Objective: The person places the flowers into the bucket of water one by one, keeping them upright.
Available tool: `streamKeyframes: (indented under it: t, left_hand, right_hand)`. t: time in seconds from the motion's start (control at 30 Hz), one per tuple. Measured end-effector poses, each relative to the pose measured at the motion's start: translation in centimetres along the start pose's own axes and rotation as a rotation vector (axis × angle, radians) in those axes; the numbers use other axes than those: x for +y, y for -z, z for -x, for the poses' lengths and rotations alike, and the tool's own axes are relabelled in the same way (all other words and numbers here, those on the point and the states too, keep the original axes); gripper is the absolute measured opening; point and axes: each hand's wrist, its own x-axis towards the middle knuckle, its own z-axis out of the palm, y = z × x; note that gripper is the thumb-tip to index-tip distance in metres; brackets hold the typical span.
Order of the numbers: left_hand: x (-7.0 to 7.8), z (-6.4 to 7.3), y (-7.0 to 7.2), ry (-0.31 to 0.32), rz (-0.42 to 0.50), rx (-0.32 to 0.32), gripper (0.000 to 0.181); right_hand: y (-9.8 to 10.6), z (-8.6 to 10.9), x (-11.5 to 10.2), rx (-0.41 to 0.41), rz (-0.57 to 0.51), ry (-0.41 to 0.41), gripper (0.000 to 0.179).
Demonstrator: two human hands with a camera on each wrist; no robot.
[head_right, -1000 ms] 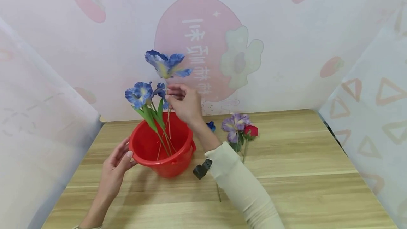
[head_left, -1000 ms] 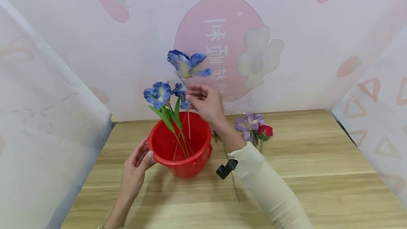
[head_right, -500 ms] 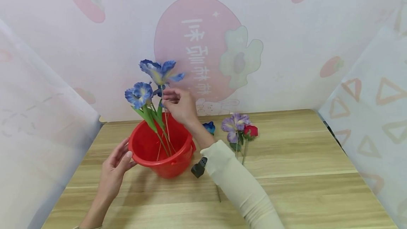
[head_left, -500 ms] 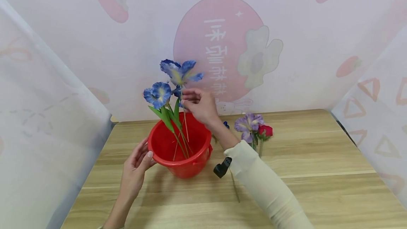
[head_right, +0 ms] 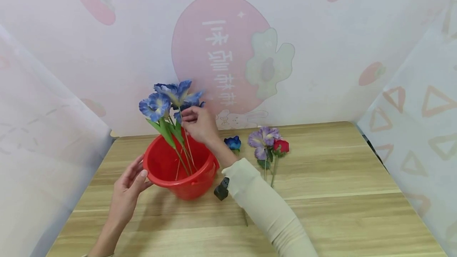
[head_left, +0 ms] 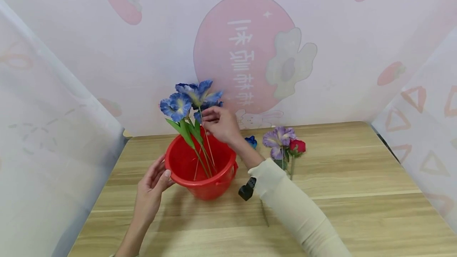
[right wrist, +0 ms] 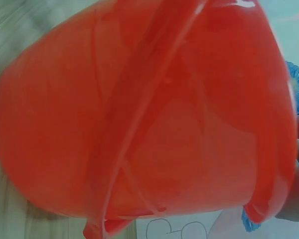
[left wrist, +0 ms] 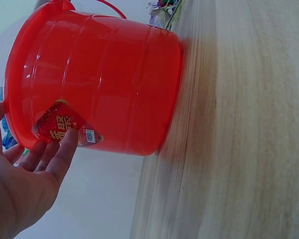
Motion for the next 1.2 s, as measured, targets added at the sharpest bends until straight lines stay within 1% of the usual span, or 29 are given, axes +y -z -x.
streamKeyframes:
  t: [0.27,0.57,0.7,0.93,1.03,1.2]
  left_hand:
    - [0.0,-0.1,0.0,-0.002,0.011,-0.005,0.054]
    - [0.0,-0.1,0.0,-0.001,0.011,-0.004,0.054]
    - [0.0,0.0,0.0,0.008,0.010,-0.001,0.054]
    - [0.0,0.1,0.0,0.030,-0.004,0.000,0.055]
    - [0.0,0.0,0.1,0.029,-0.006,-0.002,0.055]
    - [0.1,0.0,0.1,0.022,-0.003,0.001,0.055]
  right_hand:
    - [-0.2,0.0,0.6,-0.028,0.071,0.017,0.026]
    - [0.1,0.7,-0.1,0.017,0.187,0.031,0.024]
    - [0.2,1.0,-0.3,0.009,0.188,0.032,0.025]
    - [0.3,1.3,-0.1,-0.004,0.155,0.010,0.027]
    - [0.3,1.5,-0.1,-0.003,0.142,0.001,0.028]
    - [0.6,2.0,-0.3,-0.001,0.157,-0.009,0.030]
